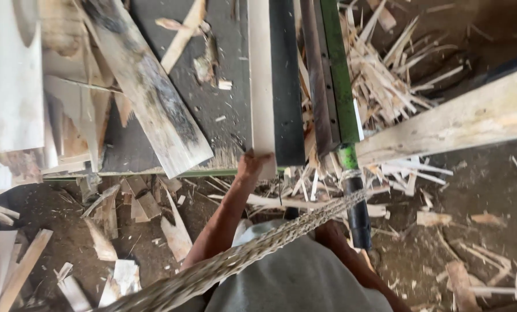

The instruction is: Cutting thin wood sheets into narrow strips using a large mechanical shear.

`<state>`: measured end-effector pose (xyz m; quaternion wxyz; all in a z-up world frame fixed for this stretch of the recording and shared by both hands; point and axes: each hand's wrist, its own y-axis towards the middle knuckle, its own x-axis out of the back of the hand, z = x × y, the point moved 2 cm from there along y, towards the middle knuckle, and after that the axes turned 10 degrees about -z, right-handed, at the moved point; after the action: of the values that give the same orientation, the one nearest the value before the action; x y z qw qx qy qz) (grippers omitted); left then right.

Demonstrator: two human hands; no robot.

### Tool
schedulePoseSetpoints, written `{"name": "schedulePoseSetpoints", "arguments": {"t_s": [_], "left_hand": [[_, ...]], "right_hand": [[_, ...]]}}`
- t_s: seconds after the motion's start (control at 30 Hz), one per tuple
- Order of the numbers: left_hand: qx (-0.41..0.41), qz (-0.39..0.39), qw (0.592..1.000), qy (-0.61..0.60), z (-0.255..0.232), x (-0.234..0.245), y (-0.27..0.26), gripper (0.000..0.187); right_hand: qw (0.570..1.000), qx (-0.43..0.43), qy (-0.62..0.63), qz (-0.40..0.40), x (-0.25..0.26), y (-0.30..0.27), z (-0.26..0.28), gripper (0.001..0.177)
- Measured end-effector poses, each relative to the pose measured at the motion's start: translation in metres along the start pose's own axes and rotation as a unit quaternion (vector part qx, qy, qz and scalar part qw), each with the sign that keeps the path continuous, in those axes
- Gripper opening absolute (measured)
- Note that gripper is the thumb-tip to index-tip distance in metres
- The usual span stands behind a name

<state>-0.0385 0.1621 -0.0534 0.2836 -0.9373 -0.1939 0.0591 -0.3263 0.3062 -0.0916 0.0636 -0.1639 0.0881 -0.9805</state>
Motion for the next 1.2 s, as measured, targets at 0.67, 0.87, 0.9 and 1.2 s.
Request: {"name": "schedulePoseSetpoints", "arguments": {"t_s": [0.67,0.87,0.9,1.2], "left_hand": [[-0.255,-0.199,0.944,0.061,-0.044,0.124,-0.169,0.028],[-0.221,-0.305,0.916,-0.14,-0.035,0.15,-0.214,0.023],[-0.216,-0.306,0.904,-0.206,-0.028,0.154,-0.215,0.022],[-0.166,-0.437,0.841,-0.274,-0.086,0.319,-0.283,0.052]], "right_hand": [[0.917,-0.287,0.048,0.273,-0.106,0.055,0.055,0.053],[0.888,-0.285,0.039,0.358,-0.161,0.067,0.028,0.053],[0.879,-0.278,0.055,0.383,-0.174,0.07,0.019,0.052],[0.848,-0.159,-0.117,0.492,-0.282,0.098,-0.048,0.05]]}}
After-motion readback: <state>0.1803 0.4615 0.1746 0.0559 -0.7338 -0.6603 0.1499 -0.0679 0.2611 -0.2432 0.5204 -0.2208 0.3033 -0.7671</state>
